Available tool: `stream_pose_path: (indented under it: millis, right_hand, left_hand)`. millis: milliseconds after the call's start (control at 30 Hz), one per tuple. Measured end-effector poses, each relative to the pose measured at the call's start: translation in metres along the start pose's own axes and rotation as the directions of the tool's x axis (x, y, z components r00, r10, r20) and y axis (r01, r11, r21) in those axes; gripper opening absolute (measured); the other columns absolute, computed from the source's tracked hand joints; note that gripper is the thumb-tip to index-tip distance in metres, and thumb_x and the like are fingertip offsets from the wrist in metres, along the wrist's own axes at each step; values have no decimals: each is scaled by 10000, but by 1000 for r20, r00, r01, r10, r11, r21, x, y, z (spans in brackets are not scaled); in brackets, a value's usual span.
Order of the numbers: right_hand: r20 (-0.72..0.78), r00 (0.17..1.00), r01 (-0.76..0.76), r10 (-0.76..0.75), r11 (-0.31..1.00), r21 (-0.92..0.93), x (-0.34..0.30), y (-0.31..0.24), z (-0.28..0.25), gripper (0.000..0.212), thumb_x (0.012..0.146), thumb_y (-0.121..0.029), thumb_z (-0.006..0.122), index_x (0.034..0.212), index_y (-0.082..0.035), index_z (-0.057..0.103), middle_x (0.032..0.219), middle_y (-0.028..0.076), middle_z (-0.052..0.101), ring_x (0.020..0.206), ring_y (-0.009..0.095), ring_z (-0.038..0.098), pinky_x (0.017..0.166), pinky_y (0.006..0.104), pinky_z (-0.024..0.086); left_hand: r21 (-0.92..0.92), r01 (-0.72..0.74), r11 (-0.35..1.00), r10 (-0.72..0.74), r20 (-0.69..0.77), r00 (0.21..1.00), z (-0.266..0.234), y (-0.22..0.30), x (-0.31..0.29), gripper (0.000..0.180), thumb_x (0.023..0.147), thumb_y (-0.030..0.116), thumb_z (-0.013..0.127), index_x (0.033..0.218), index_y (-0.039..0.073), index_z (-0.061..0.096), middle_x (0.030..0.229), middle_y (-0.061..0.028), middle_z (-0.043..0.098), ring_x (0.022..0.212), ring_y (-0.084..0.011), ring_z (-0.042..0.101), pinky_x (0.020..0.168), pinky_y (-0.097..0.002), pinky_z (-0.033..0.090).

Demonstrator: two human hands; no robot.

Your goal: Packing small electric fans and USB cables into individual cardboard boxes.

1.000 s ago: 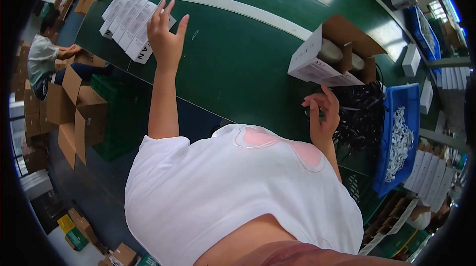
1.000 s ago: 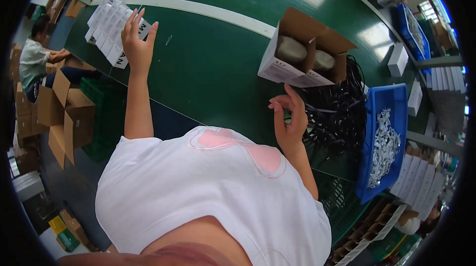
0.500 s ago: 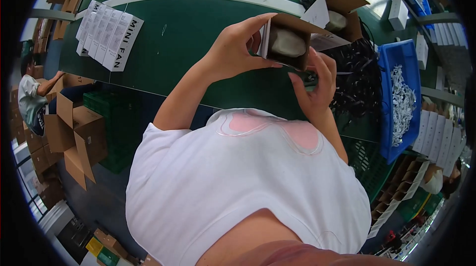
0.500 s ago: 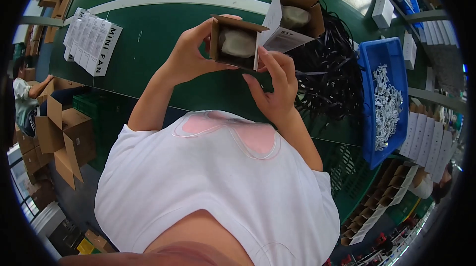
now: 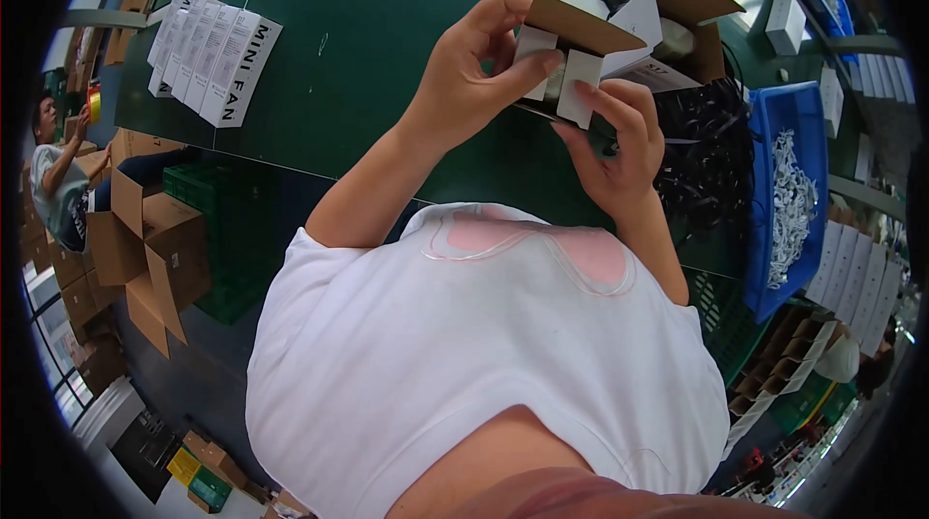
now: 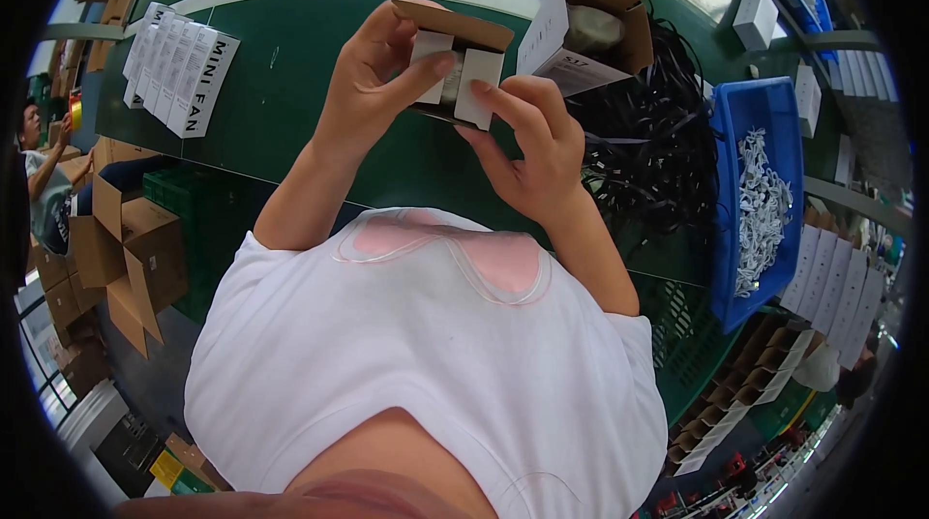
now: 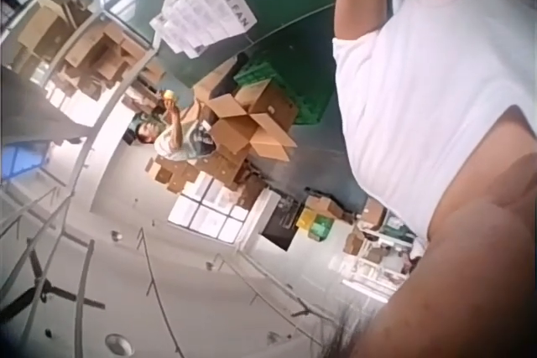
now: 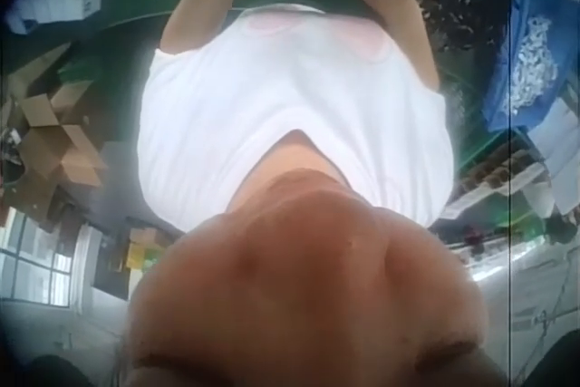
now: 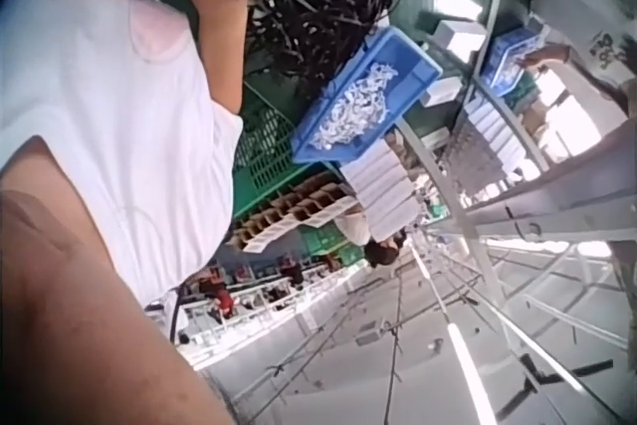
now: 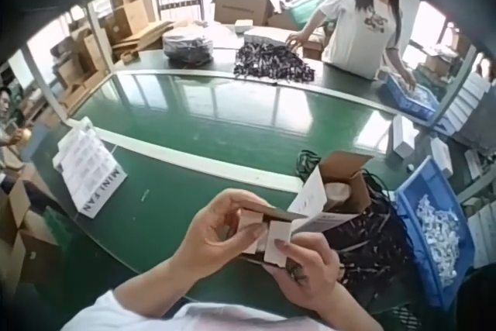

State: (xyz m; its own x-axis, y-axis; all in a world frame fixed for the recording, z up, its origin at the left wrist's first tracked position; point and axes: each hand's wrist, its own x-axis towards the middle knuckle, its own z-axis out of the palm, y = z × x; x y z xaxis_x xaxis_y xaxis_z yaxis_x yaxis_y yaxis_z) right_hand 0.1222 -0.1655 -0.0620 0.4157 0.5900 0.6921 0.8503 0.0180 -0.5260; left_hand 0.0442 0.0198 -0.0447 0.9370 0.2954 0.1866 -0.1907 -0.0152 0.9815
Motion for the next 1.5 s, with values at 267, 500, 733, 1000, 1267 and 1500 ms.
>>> stream_pose_path:
  millis: [267,500,733,1000,1267,1500]
  right_hand:
    - [-117,980,-145,162,979,142,1,4,10,581,742,71,745,1266,-44,522,1065,107,590,793,194,612,692,274,539]
    - [-89,967,-221,239,960,174,2,5,6,609,751,82,739,1294,-39,491,1060,113,597,802,188,615,721,280,549]
    - [-181,969,-137,166,977,160,-6,8,7,600,759,81,735,1298,-36,499,1040,117,604,778,191,611,711,281,542]
    - [59,997,43,-39,998,-52,15,-8,18,547,789,92,702,1286,-14,498,1041,131,637,722,208,629,699,285,534]
    - [-245,958,-89,152,964,250,-5,14,-24,265,986,-2,516,1250,-7,489,1019,144,666,727,207,657,773,296,525]
    - [-351,889,-272,292,956,106,-15,46,-72,271,1012,-107,551,1278,-59,533,986,77,676,743,161,657,794,263,527]
  left_hand:
    - [-22,-477,879,467,249,849,-23,-32,27,392,857,263,717,1209,92,694,1313,-137,642,822,-201,627,733,-250,517]
    - [500,-543,674,461,289,839,-15,-3,24,427,851,298,748,1227,100,696,1357,-114,618,814,-199,613,737,-262,523]
    - [772,-592,234,394,481,783,-6,3,7,687,757,358,839,1352,112,601,1463,-114,524,1093,-271,622,885,-327,546]
    - [580,-310,753,440,-95,893,13,-69,-22,1038,751,253,851,1565,130,217,1499,-172,371,1215,-331,519,991,-406,470]
    - [770,64,635,345,-358,868,-102,-34,-73,901,904,150,685,1608,172,124,1370,-185,434,1208,-351,521,958,-407,466]
    - [755,542,-370,376,-412,830,-242,-35,-87,711,862,289,757,1471,92,449,1411,-149,531,1229,-324,547,1068,-490,388]
